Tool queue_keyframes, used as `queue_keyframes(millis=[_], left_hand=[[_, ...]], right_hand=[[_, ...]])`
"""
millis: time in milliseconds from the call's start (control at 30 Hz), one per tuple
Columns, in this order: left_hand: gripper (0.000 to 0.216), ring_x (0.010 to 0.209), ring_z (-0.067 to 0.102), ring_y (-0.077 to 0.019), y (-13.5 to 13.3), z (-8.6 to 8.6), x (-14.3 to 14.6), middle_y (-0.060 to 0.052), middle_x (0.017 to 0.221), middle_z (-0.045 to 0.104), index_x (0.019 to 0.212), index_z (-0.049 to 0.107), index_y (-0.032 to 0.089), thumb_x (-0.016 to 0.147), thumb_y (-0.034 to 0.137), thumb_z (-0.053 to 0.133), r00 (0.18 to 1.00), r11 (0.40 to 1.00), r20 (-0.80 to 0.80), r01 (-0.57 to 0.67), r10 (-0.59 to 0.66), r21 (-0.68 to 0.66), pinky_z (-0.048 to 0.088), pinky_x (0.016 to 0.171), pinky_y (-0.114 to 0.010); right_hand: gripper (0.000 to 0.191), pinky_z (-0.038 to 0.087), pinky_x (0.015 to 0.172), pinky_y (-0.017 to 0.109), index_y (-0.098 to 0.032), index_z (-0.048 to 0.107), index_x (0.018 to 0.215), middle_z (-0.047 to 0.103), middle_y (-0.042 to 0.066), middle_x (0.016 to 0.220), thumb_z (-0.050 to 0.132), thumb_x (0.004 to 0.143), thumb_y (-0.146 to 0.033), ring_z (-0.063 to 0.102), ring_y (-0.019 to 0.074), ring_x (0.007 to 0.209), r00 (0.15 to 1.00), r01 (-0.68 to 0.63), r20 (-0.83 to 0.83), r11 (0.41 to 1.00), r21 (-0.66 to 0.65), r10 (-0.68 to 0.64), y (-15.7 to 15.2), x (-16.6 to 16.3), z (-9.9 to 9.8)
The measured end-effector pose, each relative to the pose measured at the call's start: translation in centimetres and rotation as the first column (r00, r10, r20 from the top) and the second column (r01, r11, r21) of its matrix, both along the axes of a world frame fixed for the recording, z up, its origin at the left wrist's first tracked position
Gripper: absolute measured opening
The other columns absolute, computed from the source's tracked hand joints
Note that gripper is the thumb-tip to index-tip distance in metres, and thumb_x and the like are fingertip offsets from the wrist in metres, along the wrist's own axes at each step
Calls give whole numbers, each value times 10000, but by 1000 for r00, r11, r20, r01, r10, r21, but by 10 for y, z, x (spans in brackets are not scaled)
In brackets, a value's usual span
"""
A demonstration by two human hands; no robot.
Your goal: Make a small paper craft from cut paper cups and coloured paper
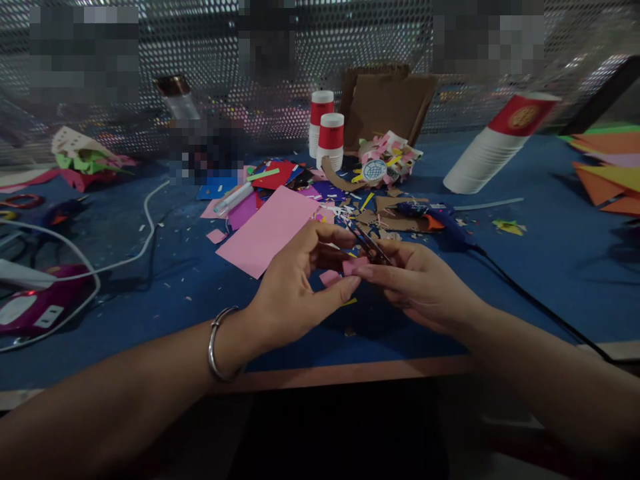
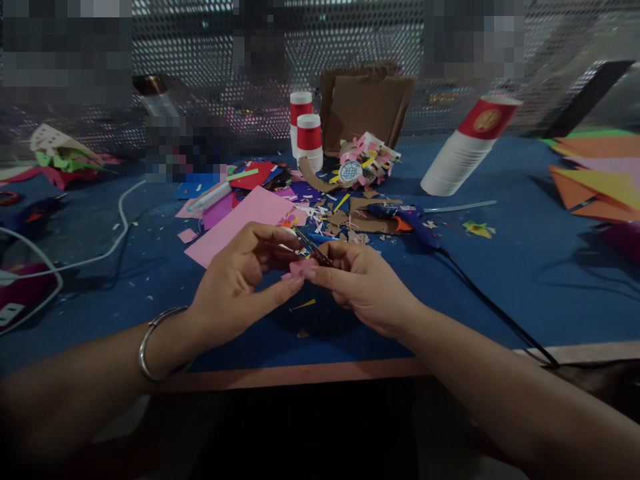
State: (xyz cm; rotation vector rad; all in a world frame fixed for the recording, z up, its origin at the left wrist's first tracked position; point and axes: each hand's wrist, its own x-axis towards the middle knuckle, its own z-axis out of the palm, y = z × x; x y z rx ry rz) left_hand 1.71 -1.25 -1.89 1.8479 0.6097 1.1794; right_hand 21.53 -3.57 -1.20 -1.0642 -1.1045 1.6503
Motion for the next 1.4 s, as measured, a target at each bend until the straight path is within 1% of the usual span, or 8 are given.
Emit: queue_keyframes(millis=[100,233,367,567,767,1133,1233,1400], left_hand=[[388,870,703,-131,1,0,2,-36,986,701,1129,629,167,828,266,853,993,903,107,84,-43,-421,594,803,-274],[307,743,663,-106,3,2,3,-3,826,685,867,677,142,774,326,904,986,752,161,145,-52,-643,560,736,-259],[324,707,635,-98,4,4,3,11,783,676,839,680,145,743,331,928,983,756,185,132,-15,-641,528,701,-254],[296,731,657,-106,3,2,2,13,796,686,908,641,163,829,343,861,977,777,215,138,-3,-614,521,727,-266],[269,723,638,-105,2,3,2,4,784,680,904,633,159,852,324,839,982,829,185,123,-24,-546,505,702,-260],[192,713,615,-103,0,6,1,-3,804,664,892,650,158,889,292,788,994,866,105,80,-32,-494,529,705,-260],[241,714,623,-104,1,6,2,1,797,663,888,649,158,864,326,821,992,853,124,95,-36,-514,531,707,-260],[340,719,638,-100,2,4,4,12,778,667,865,653,152,783,372,899,982,781,184,143,-36,-608,530,704,-250]], right_hand=[[421,102,407,209,-176,614,845,433,-109,589,957,689,-363,248,8,438,1000,-9,20,999,34,8,-1,-1,-2],[425,128,415,218,-177,600,836,433,-103,598,942,718,-399,259,17,457,999,-17,50,995,96,12,-1,-2,-3],[447,132,424,223,-171,597,836,434,-93,625,910,760,-482,253,21,480,993,-11,120,987,161,-9,-2,-1,-3],[482,171,437,226,-181,591,815,363,-89,589,689,930,-639,264,45,488,974,-57,225,962,267,-4,-1,3,-8],[440,174,436,242,-173,685,902,340,-88,597,675,947,-611,245,59,487,942,-124,334,933,337,4,-2,2,-5],[428,181,455,249,-200,630,817,348,-74,605,660,958,-602,255,72,503,931,-138,366,923,360,-4,-3,4,-6],[442,197,461,246,-192,625,799,374,-65,618,642,971,-600,267,71,512,927,-140,375,919,368,-9,-4,4,-5],[435,188,448,240,-191,640,823,352,-70,619,632,980,-597,248,69,504,929,-153,370,923,353,12,-4,6,-7]])
